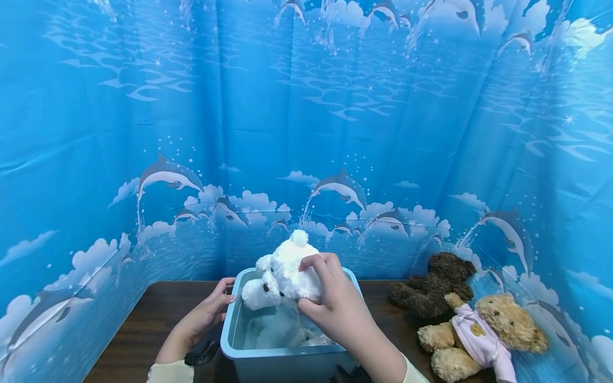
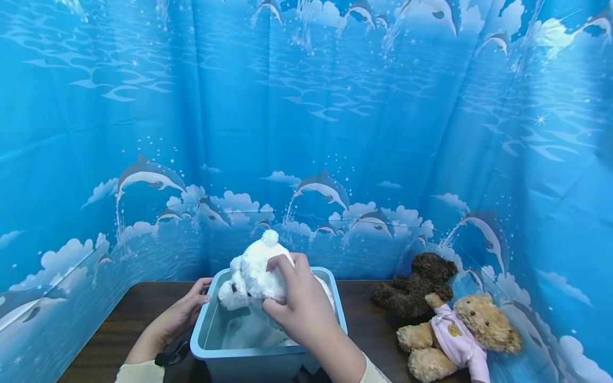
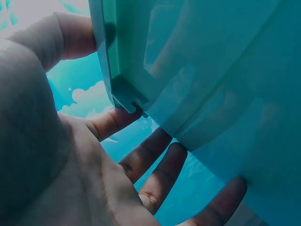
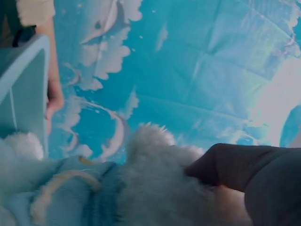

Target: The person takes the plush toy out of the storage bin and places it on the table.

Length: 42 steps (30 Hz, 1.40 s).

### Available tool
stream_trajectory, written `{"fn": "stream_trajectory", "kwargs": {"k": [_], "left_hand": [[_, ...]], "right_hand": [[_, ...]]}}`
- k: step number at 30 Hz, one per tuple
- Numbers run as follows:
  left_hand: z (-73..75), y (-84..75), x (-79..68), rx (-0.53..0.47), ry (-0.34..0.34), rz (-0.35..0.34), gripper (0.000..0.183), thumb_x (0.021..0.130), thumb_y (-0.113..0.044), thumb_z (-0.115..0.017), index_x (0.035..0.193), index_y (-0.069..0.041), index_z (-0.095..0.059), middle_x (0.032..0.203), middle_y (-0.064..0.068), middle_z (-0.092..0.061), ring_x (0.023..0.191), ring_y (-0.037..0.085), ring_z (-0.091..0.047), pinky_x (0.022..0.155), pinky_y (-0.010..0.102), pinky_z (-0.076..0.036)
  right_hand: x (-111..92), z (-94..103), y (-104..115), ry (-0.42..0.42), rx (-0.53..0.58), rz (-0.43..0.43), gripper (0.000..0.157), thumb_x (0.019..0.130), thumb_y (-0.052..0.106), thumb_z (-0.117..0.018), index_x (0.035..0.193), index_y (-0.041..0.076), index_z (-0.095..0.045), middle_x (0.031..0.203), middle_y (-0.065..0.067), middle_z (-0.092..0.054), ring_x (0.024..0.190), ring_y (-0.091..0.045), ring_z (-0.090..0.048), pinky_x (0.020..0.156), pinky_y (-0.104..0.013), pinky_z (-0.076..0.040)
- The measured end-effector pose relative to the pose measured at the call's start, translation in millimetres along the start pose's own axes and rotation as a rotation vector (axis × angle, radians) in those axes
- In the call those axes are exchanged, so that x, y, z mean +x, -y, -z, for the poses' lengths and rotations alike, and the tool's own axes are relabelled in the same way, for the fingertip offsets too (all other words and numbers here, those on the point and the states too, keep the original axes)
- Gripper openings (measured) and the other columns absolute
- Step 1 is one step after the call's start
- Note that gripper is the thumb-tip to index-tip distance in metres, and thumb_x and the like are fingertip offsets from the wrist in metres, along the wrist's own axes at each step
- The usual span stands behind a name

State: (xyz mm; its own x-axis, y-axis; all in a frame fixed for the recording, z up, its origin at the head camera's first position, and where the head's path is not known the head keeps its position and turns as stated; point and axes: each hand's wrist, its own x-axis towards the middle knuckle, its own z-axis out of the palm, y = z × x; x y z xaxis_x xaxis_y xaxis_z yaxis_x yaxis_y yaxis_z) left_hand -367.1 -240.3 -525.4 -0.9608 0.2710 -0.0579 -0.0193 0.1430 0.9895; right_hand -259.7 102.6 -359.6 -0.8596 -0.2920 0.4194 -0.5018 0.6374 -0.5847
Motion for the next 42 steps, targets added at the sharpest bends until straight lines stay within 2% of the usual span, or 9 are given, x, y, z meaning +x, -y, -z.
{"fn": "stream_trajectory", "kwargs": {"k": [6,11,17,22,27,29,31,36,42], "left_hand": [[-2.9,-0.9,3.3,-0.006,0.022,-0.008,0.066,0.108,-0.05,-0.055,0.162,-0.025,-0.029,0.166,0.016,-0.031,0.148,0.04,-0.041,0.114,0.064,-0.05],[-3.9,-0.5,3.6,-0.018,0.023,0.002,0.064,0.109,-0.048,-0.054,0.162,-0.023,-0.029,0.165,0.017,-0.032,0.148,0.041,-0.042,0.113,0.063,-0.052],[-1.7,-2.5,2.7,0.011,0.019,-0.014,0.063,0.111,-0.049,-0.052,0.163,-0.024,-0.029,0.164,0.015,-0.033,0.148,0.041,-0.041,0.114,0.065,-0.051],[0.6,-6.3,1.2,0.024,0.028,-0.013,0.064,0.111,-0.05,-0.052,0.164,-0.024,-0.027,0.166,0.014,-0.032,0.149,0.04,-0.04,0.115,0.066,-0.049],[3.8,-7.3,-0.4,0.021,0.027,-0.013,0.065,0.111,-0.049,-0.051,0.165,-0.023,-0.026,0.165,0.016,-0.032,0.147,0.041,-0.042,0.113,0.064,-0.051],[4.4,-6.3,-1.0,0.017,0.033,-0.01,0.065,0.111,-0.049,-0.05,0.165,-0.023,-0.025,0.164,0.017,-0.031,0.147,0.041,-0.042,0.114,0.064,-0.052],[4.1,-5.7,-1.6,0.01,0.042,-0.002,0.066,0.111,-0.049,-0.05,0.165,-0.022,-0.024,0.165,0.018,-0.031,0.147,0.041,-0.043,0.114,0.064,-0.051],[2.3,-4.3,-1.9,0.007,0.036,0.013,0.068,0.11,-0.051,-0.052,0.165,-0.024,-0.023,0.165,0.017,-0.031,0.145,0.039,-0.044,0.113,0.064,-0.052],[1.5,-3.6,1.1,0.016,0.029,0.014,0.068,0.109,-0.05,-0.052,0.166,-0.025,-0.022,0.164,0.018,-0.033,0.142,0.037,-0.047,0.111,0.06,-0.054]], "right_hand": [[-13.1,13.4,-1.8,-0.169,0.054,-0.038,0.078,0.089,0.013,-0.08,0.15,0.037,-0.038,0.148,-0.005,-0.054,0.095,-0.021,-0.065,0.069,-0.034,-0.052],[-20.1,26.9,-12.4,-0.292,0.192,0.011,0.092,0.084,0.003,-0.079,0.157,0.027,-0.028,0.153,-0.01,-0.055,0.116,-0.029,-0.068,0.086,-0.045,-0.059],[-30.9,48.2,-26.5,-0.451,0.348,-0.021,0.078,0.086,-0.011,-0.073,0.148,0.013,-0.033,0.143,-0.016,-0.056,0.115,-0.035,-0.066,0.083,-0.042,-0.062],[-43.1,60.9,-33.4,-0.555,0.403,-0.049,0.067,0.09,-0.013,-0.071,0.145,0.003,-0.036,0.133,-0.016,-0.054,0.112,-0.035,-0.066,0.081,-0.035,-0.062],[-56.7,67.5,-40.9,-0.717,0.564,-0.039,0.055,0.094,-0.015,-0.068,0.136,0.003,-0.038,0.135,-0.015,-0.053,0.113,-0.034,-0.062,0.082,-0.028,-0.06],[-64.1,67.8,-46.4,-0.805,0.669,0.001,0.048,0.093,-0.017,-0.067,0.126,0.008,-0.041,0.136,-0.018,-0.055,0.112,-0.034,-0.061,0.083,-0.028,-0.06],[-70.8,68.2,-53.8,-0.882,0.756,0.092,0.044,0.092,-0.02,-0.065,0.118,0.009,-0.043,0.135,-0.021,-0.059,0.111,-0.032,-0.062,0.084,-0.029,-0.059],[-78.5,79.2,-71.5,-1.009,0.895,0.35,0.038,0.088,-0.027,-0.064,0.11,-0.001,-0.049,0.123,-0.028,-0.063,0.106,-0.034,-0.061,0.085,-0.031,-0.058],[-79.1,98.1,-83.4,-1.262,0.946,0.379,0.037,0.081,-0.027,-0.071,0.1,-0.002,-0.052,0.115,-0.03,-0.064,0.102,-0.036,-0.058,0.086,-0.036,-0.057]]}}
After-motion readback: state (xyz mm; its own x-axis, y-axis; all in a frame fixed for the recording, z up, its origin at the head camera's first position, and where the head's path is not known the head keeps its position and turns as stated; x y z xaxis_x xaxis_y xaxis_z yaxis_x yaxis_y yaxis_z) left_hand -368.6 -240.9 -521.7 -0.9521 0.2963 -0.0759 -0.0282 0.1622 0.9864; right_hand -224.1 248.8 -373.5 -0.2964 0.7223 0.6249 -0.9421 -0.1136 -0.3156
